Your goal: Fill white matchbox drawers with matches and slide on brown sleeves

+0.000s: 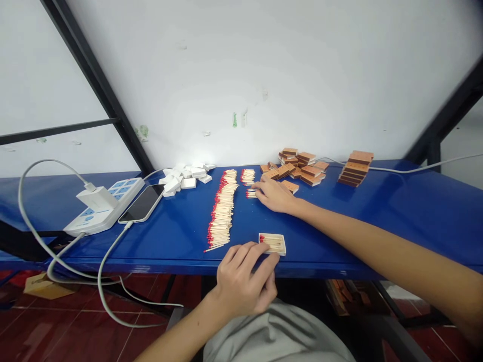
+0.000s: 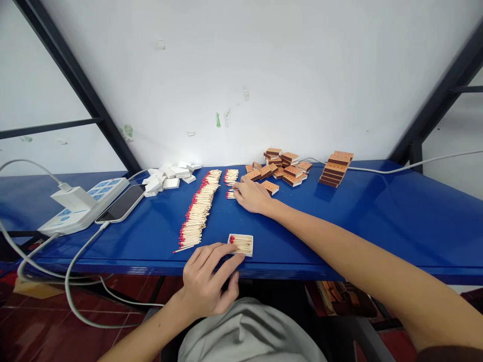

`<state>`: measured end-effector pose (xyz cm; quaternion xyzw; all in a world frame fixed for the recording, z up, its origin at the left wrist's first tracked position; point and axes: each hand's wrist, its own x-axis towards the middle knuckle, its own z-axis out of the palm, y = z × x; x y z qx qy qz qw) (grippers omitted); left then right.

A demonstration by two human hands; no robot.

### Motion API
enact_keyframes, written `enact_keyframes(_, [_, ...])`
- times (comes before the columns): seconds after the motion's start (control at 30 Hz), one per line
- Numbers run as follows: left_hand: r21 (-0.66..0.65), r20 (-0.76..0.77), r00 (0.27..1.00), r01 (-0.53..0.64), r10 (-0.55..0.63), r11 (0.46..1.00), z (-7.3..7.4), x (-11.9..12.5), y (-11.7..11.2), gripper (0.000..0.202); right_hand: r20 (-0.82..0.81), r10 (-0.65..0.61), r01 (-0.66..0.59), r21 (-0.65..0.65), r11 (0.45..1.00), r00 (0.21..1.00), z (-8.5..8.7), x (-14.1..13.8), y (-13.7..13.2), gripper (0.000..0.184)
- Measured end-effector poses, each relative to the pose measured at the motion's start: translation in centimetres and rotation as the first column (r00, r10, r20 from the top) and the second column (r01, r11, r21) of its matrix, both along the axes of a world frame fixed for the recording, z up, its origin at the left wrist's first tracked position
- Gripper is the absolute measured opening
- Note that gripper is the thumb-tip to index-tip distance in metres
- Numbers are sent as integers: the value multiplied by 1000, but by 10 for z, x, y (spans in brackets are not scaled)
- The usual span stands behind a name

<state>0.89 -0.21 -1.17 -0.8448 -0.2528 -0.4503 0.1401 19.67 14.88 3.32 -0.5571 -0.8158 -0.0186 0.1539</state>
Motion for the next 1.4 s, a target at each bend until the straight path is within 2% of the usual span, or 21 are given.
enact_keyframes(0.4, [-9, -8, 1000, 9, -9, 1000, 0, -1, 0, 31, -75, 140, -140, -6, 990, 987, 1, 7, 2, 36])
enact_keyframes(0.53, [-9, -3, 1000, 10, -10, 1000, 1, -1, 0, 31, -4, 195, -195, -31, 980, 981, 8, 9, -5, 37])
enact_keyframes(0.7, [-10, -13, 1000, 11, -11, 1000, -1, -1, 0, 31, 171, 242, -245, -3, 970, 955, 16, 4, -15, 40])
enact_keyframes(0.83, [-27, -9, 1000, 1, -1, 1000, -2, -1, 0, 31, 367, 206, -247, 68, 967, 907, 18, -3, -20, 36])
enact_keyframes(0.93, [-46, -21, 1000, -16, 15, 999, -2, -1, 0, 33, 461, 204, -263, 67, 962, 864, 21, -8, -24, 34])
enact_keyframes(1.07, [-69, -39, 999, -24, 22, 997, -2, -1, 0, 36, 486, 233, -267, 0, 964, 843, 27, -14, -29, 31])
enact_keyframes(1.23, [-76, -46, 999, -24, 20, 997, -3, -2, 0, 37, 473, 171, -144, -93, 985, 864, 31, -15, -31, 26])
enact_keyframes(1.4, [-75, -49, 998, -31, 28, 997, -3, -2, 0, 36, 467, 188, -160, -99, 982, 864, 34, -16, -33, 27])
